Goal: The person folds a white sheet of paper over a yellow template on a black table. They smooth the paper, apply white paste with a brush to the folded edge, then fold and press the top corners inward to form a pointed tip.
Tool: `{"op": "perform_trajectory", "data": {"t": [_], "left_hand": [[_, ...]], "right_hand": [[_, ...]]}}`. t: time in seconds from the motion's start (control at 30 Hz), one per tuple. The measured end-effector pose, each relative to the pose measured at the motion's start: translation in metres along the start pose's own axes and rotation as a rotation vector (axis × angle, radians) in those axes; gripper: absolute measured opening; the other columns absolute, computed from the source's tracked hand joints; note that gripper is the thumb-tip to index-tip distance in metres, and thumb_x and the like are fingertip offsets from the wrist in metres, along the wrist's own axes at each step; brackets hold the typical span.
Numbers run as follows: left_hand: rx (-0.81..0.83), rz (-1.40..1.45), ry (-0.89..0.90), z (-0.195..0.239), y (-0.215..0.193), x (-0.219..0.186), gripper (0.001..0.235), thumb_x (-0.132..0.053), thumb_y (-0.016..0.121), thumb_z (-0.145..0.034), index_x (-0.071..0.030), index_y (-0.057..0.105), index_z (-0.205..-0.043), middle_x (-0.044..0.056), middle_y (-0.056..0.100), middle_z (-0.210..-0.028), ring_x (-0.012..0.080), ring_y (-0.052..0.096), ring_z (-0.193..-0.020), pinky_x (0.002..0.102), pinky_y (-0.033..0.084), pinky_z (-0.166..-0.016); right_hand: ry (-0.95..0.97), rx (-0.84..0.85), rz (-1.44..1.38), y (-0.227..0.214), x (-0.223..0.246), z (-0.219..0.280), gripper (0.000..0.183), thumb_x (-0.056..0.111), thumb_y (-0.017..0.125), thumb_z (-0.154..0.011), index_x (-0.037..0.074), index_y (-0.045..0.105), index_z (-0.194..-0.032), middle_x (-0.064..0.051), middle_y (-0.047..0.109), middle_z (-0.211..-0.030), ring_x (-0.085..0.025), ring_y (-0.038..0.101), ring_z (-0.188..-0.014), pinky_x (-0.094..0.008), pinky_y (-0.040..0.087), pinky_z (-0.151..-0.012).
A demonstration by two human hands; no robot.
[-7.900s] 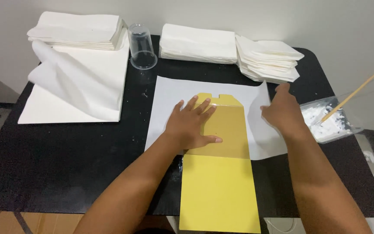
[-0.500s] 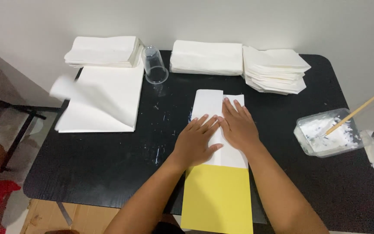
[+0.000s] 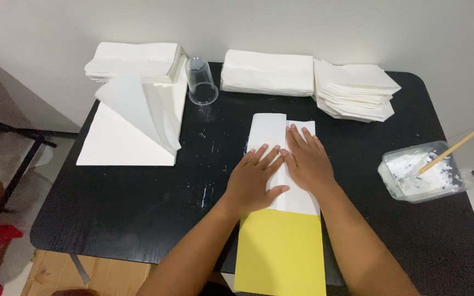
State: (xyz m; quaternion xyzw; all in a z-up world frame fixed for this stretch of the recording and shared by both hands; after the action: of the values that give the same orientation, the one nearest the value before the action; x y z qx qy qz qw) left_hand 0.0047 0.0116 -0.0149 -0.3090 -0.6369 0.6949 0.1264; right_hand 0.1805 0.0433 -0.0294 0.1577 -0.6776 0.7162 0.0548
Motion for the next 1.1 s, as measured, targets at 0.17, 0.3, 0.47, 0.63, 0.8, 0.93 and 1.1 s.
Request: {"op": "perform_trajectory", "data": {"t": [0.17,0.3,0.47,0.63,0.8,0.93,1.1], "left_hand": [[-0.005,0.012,-0.008,0.000,-0.001,0.000,0.072,-0.059,0.052,-0.099,-0.019,0.042,-0.157,0.008,0.033,-0.168,0.0326,0.027,-0.157,0.049,0.016,-0.129],[-0.032,0.021,0.011,0.002,-0.001,-0.001,0.070,-0.057,0.051,-0.100,-0.017,0.043,-0.156,0.011,0.036,-0.166,0.0334,0.029,-0.156,0.050,0.016,-0.128],[-0.071,-0.003,0.043,0.002,0.004,0.002,0.070,-0.053,0.051,-0.099,-0.010,0.047,-0.153,0.015,0.043,-0.162,0.0352,0.030,-0.155,0.052,0.016,-0.128],[-0.050,0.127,-0.008,0.001,0.011,0.008,0.071,-0.055,0.046,-0.096,-0.009,0.049,-0.152,0.016,0.049,-0.158,0.0352,0.035,-0.153,0.050,0.011,-0.129],[0.032,0.125,0.006,-0.001,0.014,0.012,0.074,-0.053,0.045,-0.095,-0.006,0.047,-0.152,0.018,0.046,-0.159,0.0380,0.034,-0.152,0.052,0.011,-0.129],[0.110,0.148,-0.032,0.000,-0.001,0.008,0.075,-0.055,0.042,-0.095,-0.009,0.046,-0.153,0.017,0.044,-0.161,0.0357,0.032,-0.153,0.051,0.008,-0.129],[0.159,0.047,0.015,0.001,-0.007,0.008,0.077,-0.060,0.025,-0.099,-0.014,0.034,-0.160,0.015,0.029,-0.169,0.0353,0.022,-0.158,0.052,0.003,-0.130]], "right_hand": [[0.005,-0.008,-0.027,-0.003,0.004,0.002,0.066,0.052,0.020,-0.110,0.015,0.027,-0.164,-0.009,0.022,-0.171,-0.030,0.016,-0.159,-0.048,0.006,-0.129],[-0.002,-0.048,-0.040,-0.007,0.007,0.003,0.066,0.049,0.025,-0.111,0.010,0.026,-0.164,-0.014,0.023,-0.171,-0.034,0.017,-0.158,-0.054,0.007,-0.128],[-0.237,-0.317,0.049,0.008,0.021,-0.005,0.058,0.036,0.049,-0.105,0.005,0.045,-0.155,-0.018,0.046,-0.159,-0.042,0.033,-0.150,-0.070,0.016,-0.120],[-0.235,0.068,0.021,0.001,0.064,-0.022,0.058,0.048,0.034,-0.107,0.017,0.050,-0.153,-0.004,0.042,-0.163,-0.032,0.024,-0.156,-0.061,0.005,-0.126],[-0.191,0.068,0.189,0.001,0.075,-0.046,0.057,0.045,0.038,-0.104,0.017,0.055,-0.150,-0.007,0.049,-0.158,-0.032,0.031,-0.154,-0.058,0.009,-0.127],[-0.174,0.043,0.236,0.011,0.074,-0.066,0.061,0.050,0.035,-0.105,0.015,0.056,-0.149,-0.009,0.049,-0.157,-0.033,0.032,-0.154,-0.057,0.005,-0.127],[-0.115,0.057,0.259,0.019,0.067,-0.099,0.069,0.053,0.021,-0.108,0.010,0.050,-0.153,-0.007,0.045,-0.161,-0.029,0.030,-0.156,-0.056,0.002,-0.129]]}}
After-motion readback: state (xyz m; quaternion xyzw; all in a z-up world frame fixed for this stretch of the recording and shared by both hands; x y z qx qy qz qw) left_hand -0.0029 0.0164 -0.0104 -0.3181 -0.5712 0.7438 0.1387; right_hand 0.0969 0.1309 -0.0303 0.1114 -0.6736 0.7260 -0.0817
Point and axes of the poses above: each hand's wrist, its own z-axis away from the middle knuckle, its own y-axis out of the palm, x = y × z, the point moved 1 cm from there along -z, towards the middle knuckle
